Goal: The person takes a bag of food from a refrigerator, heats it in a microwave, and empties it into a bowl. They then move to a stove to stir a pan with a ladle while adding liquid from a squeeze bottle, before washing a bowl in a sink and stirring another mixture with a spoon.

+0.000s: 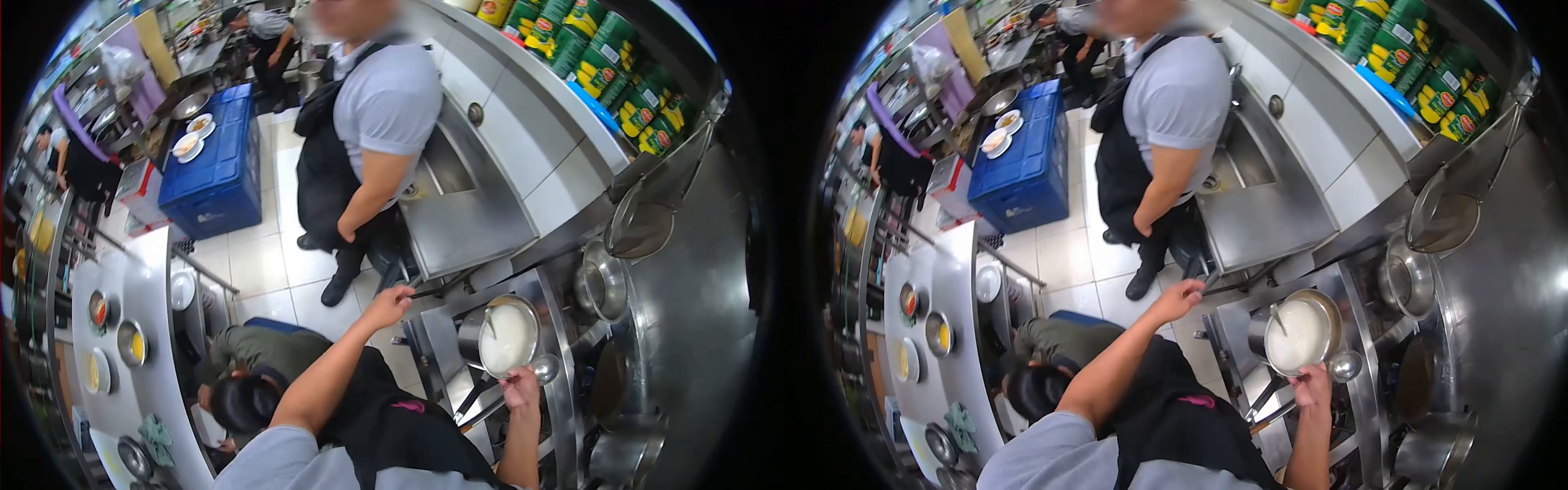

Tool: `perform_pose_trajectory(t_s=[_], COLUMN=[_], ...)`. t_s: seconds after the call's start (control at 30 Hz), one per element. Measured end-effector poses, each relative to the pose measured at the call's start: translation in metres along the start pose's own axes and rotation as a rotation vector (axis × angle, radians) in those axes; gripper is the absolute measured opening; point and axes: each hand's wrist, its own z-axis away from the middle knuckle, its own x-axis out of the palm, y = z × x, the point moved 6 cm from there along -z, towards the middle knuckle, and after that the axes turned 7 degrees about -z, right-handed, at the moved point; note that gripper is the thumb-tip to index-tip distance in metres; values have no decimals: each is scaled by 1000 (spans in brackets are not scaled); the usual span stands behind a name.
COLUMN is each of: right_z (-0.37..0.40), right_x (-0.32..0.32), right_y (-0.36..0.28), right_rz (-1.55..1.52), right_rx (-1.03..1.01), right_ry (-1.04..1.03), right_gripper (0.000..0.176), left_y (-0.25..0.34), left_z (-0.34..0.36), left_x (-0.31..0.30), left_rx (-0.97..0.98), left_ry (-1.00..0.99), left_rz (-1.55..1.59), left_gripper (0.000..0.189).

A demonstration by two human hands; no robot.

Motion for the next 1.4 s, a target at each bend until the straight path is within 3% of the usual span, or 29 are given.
perform_pose_trajectory(t_s=[0.07, 0.33, 0.7, 0.77, 0.87, 1.0, 1.23, 1.4], right_z=[-25, -78, -136, -149, -173, -209, -264, -305], right_x=[12, 93, 162, 165, 166, 188, 253, 328], right_y=[2, 8, 15, 15, 22, 29, 19, 6], right_rz=[-40, -115, -236, -241, -210, -187, -149, -95], right_rx=[-1, -8, 4, 2, 3, -17, 50, 43], right_ry=[-1, 9, 75, 75, 116, 36, 116, 163], right_gripper=[48, 52, 57, 57, 53, 48, 43, 40], left_y=[46, 117, 13, -5, -12, -22, -30, -122], left_z=[-48, -211, -284, -283, -272, -293, -468, -652], left_x=[-25, -103, -178, -187, -200, -191, -148, -140], left_rx=[136, 161, 63, 12, -103, -58, 41, -78], left_ry=[47, 23, 68, 48, 10, -44, 32, 188], left_rz=[56, 177, 78, -81, -225, -215, 66, 145], left_gripper=[35, 46, 45, 42, 40, 39, 35, 35])
